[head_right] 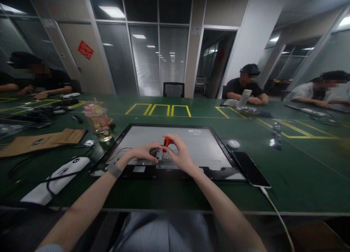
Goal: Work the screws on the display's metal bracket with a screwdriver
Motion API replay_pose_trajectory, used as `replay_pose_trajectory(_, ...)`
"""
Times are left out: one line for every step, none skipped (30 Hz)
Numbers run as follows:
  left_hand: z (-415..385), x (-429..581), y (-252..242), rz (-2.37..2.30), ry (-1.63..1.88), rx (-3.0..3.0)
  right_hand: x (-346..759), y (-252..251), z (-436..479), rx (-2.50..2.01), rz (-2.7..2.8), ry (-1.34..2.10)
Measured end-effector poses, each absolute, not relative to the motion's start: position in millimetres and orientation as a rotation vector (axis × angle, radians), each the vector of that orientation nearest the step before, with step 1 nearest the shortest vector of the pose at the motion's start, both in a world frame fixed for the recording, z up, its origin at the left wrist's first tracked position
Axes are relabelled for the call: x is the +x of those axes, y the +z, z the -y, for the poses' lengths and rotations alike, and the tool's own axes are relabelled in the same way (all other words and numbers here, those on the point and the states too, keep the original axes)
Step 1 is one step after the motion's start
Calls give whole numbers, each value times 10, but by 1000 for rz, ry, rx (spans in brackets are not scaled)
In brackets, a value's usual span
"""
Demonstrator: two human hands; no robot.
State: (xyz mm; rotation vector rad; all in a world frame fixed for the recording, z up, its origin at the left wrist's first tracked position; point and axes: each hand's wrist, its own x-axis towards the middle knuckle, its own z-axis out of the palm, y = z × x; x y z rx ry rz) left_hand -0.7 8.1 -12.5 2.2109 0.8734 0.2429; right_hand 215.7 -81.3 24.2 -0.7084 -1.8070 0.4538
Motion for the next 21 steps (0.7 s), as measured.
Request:
replay_pose_trajectory(-73,-5,-115,-886,230,2214,2156,235,809,-701,1808,465)
replay_pose_trajectory(-66,-3,-106,-899,218,2219,2154,229,807,-684,1807,486)
replay_pose_trajectory(-62,-3,-101,-911,207,2225,2150,223,807,-662,1803,518)
replay_pose_trajectory(-60,-4,-98,-917,201,2227,2145,221,810,-641,1796,558)
replay_pose_trajectory(-60,-5,-98,-919,201,2229,2140,222,814,-624,1788,599)
replay_pose_trajectory(-61,-7,-98,-918,206,2228,2135,228,819,-612,1780,636)
replay_pose_trajectory(-61,-8,-98,-909,213,2226,2132,238,824,-604,1770,664)
replay_pose_trajectory(-60,-8,-96,-897,219,2223,2131,253,828,-596,1756,680)
replay_pose_trajectory(-58,-7,-91,-887,222,2221,2134,270,829,-588,1736,687)
replay_pose_trajectory(-54,-5,-83,-885,220,2221,2140,288,829,-579,1711,686)
replay_pose_trajectory(-49,-3,-74,-891,211,2223,2152,307,825,-575,1680,673)
replay_pose_trajectory(-44,0,-63,-904,199,2227,2171,324,817,-582,1649,652)
replay_pose_trajectory(-40,2,-54,-917,188,2233,2198,340,806,-603,1615,613)
replay_pose_trajectory(-39,3,-46,-925,178,2238,2235,355,791,-643,1571,553)
replay_pose_trajectory(-40,2,-42,-923,172,2242,2283,368,773,-698,1534,478)
replay_pose_trajectory(-44,-1,-41,-914,169,2245,2341,381,751,-756,1505,370)
replay_pose_trajectory(-49,-6,-42,-902,170,2247,2407,394,728,-815,1471,218)
replay_pose_trajectory(-55,-11,-45,-891,171,2248,2479,406,703,-887,1488,79)
replay_pose_trajectory(-60,-17,-48,-884,172,2249,2553,417,678,-968,1535,-26)
replay_pose_trajectory(-64,-23,-49,-881,173,2249,2624,425,653,-1066,1608,-100)
replay_pose_trajectory(-65,-27,-49,-881,171,2249,2690,428,628,-1201,1699,-144)
